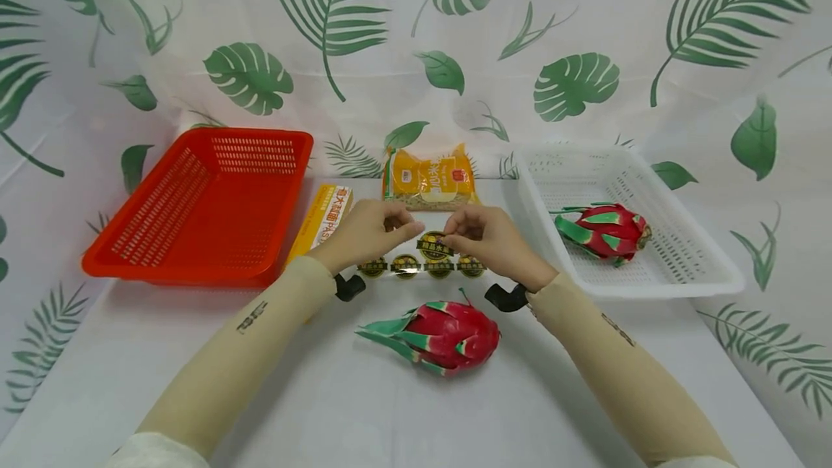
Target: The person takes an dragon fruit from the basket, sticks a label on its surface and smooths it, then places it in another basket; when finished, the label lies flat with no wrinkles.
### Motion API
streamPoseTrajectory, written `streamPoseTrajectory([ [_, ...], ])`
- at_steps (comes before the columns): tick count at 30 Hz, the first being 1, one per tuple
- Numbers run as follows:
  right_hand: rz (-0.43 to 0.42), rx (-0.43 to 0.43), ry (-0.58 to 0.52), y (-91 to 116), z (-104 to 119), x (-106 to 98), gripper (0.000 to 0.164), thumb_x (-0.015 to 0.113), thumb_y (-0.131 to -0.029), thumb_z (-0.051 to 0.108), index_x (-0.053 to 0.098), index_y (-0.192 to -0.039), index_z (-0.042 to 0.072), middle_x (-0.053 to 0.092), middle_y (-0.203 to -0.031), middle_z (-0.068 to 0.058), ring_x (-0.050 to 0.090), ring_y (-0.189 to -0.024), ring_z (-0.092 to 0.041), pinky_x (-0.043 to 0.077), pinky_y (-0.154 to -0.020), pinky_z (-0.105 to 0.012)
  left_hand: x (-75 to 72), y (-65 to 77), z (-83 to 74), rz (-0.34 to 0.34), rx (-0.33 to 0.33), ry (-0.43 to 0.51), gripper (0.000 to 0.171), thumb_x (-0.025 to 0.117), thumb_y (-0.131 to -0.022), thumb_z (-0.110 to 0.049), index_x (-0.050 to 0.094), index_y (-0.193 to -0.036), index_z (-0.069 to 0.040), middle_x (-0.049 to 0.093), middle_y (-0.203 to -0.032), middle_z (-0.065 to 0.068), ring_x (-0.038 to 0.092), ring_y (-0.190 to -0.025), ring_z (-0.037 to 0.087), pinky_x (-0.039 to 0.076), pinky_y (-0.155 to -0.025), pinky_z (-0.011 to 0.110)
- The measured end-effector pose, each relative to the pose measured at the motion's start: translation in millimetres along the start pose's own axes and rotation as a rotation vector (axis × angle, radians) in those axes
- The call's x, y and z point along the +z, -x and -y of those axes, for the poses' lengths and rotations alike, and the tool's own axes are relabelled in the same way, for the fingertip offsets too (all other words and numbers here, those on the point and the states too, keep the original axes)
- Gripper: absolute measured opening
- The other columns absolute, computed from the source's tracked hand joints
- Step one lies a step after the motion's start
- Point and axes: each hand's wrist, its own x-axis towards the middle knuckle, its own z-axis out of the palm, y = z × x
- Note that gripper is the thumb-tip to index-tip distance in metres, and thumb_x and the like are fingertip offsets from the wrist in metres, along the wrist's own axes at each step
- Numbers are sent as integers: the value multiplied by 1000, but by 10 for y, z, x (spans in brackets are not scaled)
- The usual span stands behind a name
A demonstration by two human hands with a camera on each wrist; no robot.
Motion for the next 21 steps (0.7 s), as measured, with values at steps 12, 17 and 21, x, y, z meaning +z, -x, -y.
streamPoseTrajectory([
  [12,24,11,-32,287,-15,-50,9,75,-95,9,69,-102,5,71,-88,-11,69,-72,-21,61,-69,-31,139,151,-254,136,37,141,7,81,-92,-23,76,-93,-17,75,-84,-5,67,-72,17,55,-65,26],
  [17,41,12,-44,406,31,-84,9,74,-96,10,69,-103,8,71,-90,-10,70,-75,-22,61,-72,-27,178,209,-335,167,21,193,7,81,-91,-21,76,-94,-16,75,-84,-3,66,-74,14,56,-69,26],
  [21,34,1,0,523,28,-97,10,75,-95,11,71,-104,9,73,-92,-8,68,-77,-17,59,-74,-26,221,257,-409,211,16,193,7,81,-92,-22,77,-95,-18,75,-85,-5,66,-75,12,56,-71,26],
])
